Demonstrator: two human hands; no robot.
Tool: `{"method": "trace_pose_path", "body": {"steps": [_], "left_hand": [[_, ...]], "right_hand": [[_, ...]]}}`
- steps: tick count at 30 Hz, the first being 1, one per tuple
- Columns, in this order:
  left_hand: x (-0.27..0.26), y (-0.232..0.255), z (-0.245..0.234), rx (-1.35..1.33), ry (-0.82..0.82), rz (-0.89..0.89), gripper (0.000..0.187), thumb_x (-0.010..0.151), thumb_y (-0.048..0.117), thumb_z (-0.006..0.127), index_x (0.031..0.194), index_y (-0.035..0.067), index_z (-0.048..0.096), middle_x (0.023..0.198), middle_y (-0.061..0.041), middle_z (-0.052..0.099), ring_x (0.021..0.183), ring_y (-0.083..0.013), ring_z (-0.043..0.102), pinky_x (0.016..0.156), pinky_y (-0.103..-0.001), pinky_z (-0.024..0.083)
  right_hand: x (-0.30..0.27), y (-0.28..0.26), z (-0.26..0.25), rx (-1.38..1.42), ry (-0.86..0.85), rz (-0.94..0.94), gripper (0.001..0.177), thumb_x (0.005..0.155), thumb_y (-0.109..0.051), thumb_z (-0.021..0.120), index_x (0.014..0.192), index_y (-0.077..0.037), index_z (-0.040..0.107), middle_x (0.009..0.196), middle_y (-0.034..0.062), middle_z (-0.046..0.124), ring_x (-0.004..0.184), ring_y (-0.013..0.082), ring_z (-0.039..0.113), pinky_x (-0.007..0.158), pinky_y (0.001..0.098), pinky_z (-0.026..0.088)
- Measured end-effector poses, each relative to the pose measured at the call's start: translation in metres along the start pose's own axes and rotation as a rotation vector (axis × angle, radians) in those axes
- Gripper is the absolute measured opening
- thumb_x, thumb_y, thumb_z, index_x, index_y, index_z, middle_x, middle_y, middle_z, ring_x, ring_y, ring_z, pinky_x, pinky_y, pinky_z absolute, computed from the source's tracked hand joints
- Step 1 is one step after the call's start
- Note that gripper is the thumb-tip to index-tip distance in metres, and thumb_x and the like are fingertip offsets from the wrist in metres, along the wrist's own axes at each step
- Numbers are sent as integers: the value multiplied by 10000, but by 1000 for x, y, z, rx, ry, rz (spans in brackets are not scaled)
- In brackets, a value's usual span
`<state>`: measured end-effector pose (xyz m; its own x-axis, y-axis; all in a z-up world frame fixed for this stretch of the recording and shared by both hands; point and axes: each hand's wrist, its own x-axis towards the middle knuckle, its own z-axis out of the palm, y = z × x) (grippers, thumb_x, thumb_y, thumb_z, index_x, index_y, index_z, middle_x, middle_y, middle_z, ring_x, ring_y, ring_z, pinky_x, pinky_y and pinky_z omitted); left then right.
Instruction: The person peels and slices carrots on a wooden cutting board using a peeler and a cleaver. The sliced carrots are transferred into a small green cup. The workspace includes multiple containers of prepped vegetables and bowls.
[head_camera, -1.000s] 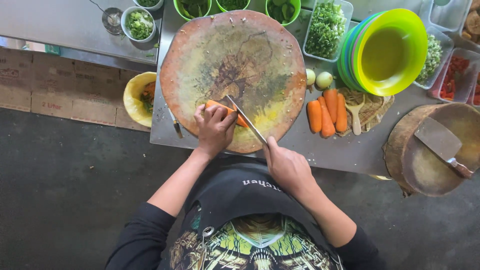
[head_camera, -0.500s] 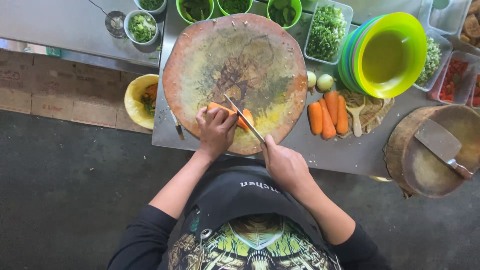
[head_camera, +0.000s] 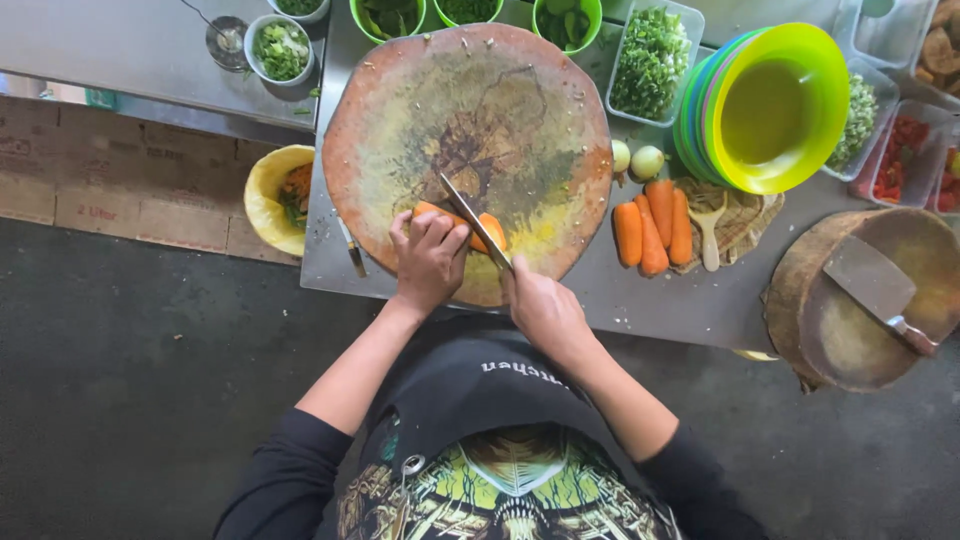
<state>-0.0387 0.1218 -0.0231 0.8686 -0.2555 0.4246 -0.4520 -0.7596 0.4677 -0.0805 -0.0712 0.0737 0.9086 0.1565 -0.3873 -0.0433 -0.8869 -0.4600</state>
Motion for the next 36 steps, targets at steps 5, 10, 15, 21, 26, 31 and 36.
{"method": "trace_pose_path", "body": {"steps": [5,10,15,21,26,31,36], "left_hand": [[6,-4,-1,-15,31,3,138,933,161,693,1070,146,682,1041,-8,607,1154,-208,554,1099,-538,313],[3,-4,-2,-12,15,-8,116,949,148,686,1064,142,676,1022,1,616,1131,-199,563,1092,-538,315],[3,-4,2,-23,32,-23,127,955,137,681,1080,125,670,1043,-6,629,1150,-197,572,1100,-529,321],[3,-4,-1,-26,14,-29,131,951,132,677,1080,116,665,1059,-16,635,1158,-203,580,1097,-521,319],[0,-7,4,-36,38,-24,129,968,133,677,1093,104,660,1105,-26,642,1172,-207,577,1115,-515,310],[0,-8,4,-34,7,-39,177,941,116,658,1116,92,658,1121,-43,645,1186,-215,584,1117,-513,308],[-1,-9,5,-37,61,-37,164,957,105,665,1119,84,653,1126,-53,635,1183,-237,571,1129,-508,314]], "right_hand": [[-4,-12,-19,40,69,-87,195,1031,-264,510,1039,-69,494,748,245,673,716,489,652,633,603,485],[1,-9,1,1,43,4,193,1035,-262,512,1063,-72,498,719,236,670,695,483,654,622,604,488],[3,-12,-9,4,101,-88,185,1032,-261,518,1058,-79,501,730,232,673,700,477,657,622,598,495],[7,-6,7,-13,-6,14,198,1043,-263,504,1065,-67,496,722,239,669,713,481,656,631,605,490],[11,-14,0,22,93,-77,192,1020,-239,505,1065,-53,485,726,245,665,704,488,651,629,602,496],[5,-23,-10,-1,-40,25,206,1042,-261,497,1044,-56,487,719,248,673,726,481,659,646,616,483],[22,-16,7,54,97,-53,190,1033,-259,488,1074,-73,501,745,265,670,726,496,652,655,608,494]]}}
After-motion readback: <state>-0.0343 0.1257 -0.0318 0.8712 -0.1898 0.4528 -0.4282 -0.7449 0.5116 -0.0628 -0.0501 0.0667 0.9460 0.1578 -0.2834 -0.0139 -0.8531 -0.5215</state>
